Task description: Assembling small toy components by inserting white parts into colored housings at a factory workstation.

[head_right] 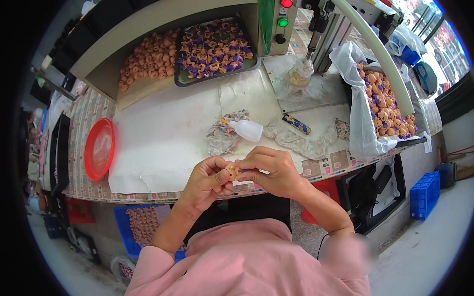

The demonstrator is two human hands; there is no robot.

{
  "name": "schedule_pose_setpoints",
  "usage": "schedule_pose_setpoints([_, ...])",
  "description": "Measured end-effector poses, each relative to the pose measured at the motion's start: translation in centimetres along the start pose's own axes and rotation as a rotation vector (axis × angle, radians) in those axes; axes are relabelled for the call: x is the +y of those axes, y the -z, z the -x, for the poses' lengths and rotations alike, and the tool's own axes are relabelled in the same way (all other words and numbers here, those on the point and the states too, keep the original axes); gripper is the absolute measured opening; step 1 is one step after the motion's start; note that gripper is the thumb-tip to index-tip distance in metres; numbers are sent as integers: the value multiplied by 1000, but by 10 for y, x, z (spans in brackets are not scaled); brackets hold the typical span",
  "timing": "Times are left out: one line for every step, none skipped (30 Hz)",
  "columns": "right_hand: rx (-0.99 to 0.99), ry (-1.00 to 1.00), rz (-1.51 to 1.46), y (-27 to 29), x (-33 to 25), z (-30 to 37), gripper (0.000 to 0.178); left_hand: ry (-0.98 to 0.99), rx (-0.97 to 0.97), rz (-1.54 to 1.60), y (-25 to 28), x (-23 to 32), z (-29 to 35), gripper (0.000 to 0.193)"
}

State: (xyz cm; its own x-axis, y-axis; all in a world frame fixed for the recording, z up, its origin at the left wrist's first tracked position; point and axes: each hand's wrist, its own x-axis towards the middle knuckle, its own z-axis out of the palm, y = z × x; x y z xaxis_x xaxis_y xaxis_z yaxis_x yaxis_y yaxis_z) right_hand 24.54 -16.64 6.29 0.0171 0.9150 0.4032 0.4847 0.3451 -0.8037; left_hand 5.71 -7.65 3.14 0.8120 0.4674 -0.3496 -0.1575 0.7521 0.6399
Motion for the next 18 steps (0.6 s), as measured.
schedule_pose_setpoints([14,7,12,1,0,0,31,9,-18,-3,-1,1,-2,18])
schedule_pose_setpoints([28,15,26,3,0,1,32,17,-36,-6,-2,2,-3,18])
schedule_pose_setpoints([33,16,30,5,0,2,32,18,-42,-9,-4,2,-4,18])
schedule_pose_setpoints([27,21,25,8,1,2,33,33,-78,23,-6,3,-5,19])
schedule_pose_setpoints([23,26,20,11,1,2,33,49,-116,54,-8,4,-6,19])
schedule_pose_setpoints([30,28,29,17,-3,0,33,50,-127,49,-12,6,-5,19])
schedule_pose_setpoints([16,-7,11,25,-8,-4,34,56,-134,62,-18,9,-5,19])
schedule_pose_setpoints([3,-41,-7,34,-11,-8,36,61,-142,75,-23,12,-5,18])
schedule_pose_setpoints([136,52,207,51,-4,-11,31,65,-157,71,-24,15,-5,18])
schedule_pose_setpoints([362,91,451,70,-5,-18,29,37,-121,88,-23,19,-1,17])
schedule_pose_setpoints([591,124,701,94,-10,-28,27,14,-93,107,-23,22,0,15])
schedule_pose_setpoints([823,286,901,121,-12,-42,25,25,-112,101,-23,22,-1,15])
schedule_pose_setpoints([929,326,944,144,-22,-59,23,-1,-97,126,-23,22,-2,15])
schedule_pose_setpoints([910,516,1178,177,-27,-73,26,-27,-85,149,-27,23,-2,15])
schedule_pose_setpoints([912,579,1233,198,-31,-92,25,-35,-126,162,-30,22,-2,20])
schedule_pose_setpoints([917,616,1173,221,-32,-110,24,-27,-143,154,-36,21,-3,20])
schedule_pose_setpoints([978,734,1253,229,-42,-137,22,-22,-145,161,-40,20,-3,23])
schedule_pose_setpoints([985,729,1261,232,-52,-149,22,-17,-152,168,-44,19,-3,26])
